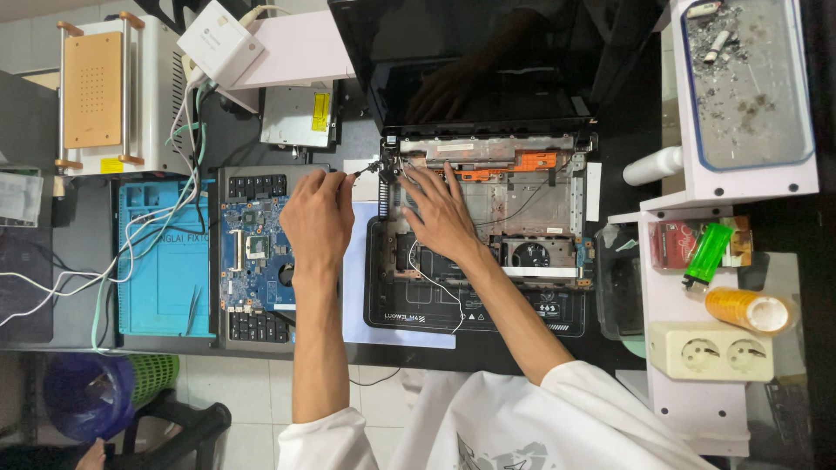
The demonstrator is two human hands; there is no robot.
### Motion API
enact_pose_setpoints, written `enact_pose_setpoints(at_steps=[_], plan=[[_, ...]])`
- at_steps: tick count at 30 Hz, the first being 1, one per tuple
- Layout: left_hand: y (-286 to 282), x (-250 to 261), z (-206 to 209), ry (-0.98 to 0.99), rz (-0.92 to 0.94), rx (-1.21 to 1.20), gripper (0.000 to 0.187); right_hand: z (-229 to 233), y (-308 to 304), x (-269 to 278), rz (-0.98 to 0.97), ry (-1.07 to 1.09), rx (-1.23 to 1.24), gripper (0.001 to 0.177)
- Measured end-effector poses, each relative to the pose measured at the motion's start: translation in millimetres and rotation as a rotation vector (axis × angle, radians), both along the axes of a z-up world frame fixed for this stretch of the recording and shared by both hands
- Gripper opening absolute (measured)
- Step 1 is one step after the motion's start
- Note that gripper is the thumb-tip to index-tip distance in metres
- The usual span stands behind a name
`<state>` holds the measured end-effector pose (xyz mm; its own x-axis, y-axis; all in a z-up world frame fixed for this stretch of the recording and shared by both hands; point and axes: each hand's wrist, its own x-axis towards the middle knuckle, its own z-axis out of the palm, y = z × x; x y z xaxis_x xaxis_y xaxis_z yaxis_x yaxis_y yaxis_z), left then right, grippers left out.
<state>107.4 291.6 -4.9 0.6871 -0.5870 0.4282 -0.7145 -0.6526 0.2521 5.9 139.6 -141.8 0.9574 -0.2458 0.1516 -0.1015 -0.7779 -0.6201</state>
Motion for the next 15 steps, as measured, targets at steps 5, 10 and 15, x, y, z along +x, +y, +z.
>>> enact_pose_setpoints(at_steps=[5,10,15], plan=[[0,0,5,0.011,-0.023,0.028,0.014,1,0,0,-0.002,0.001,-0.024,0.054],[0,0,11,0.019,-0.039,0.052,0.011,-4,-1,1,-0.025,-0.05,0.01,0.054],[2,-1,16,0.006,-0.038,0.045,0.01,-13,-2,-1,-0.053,-0.069,0.037,0.05]])
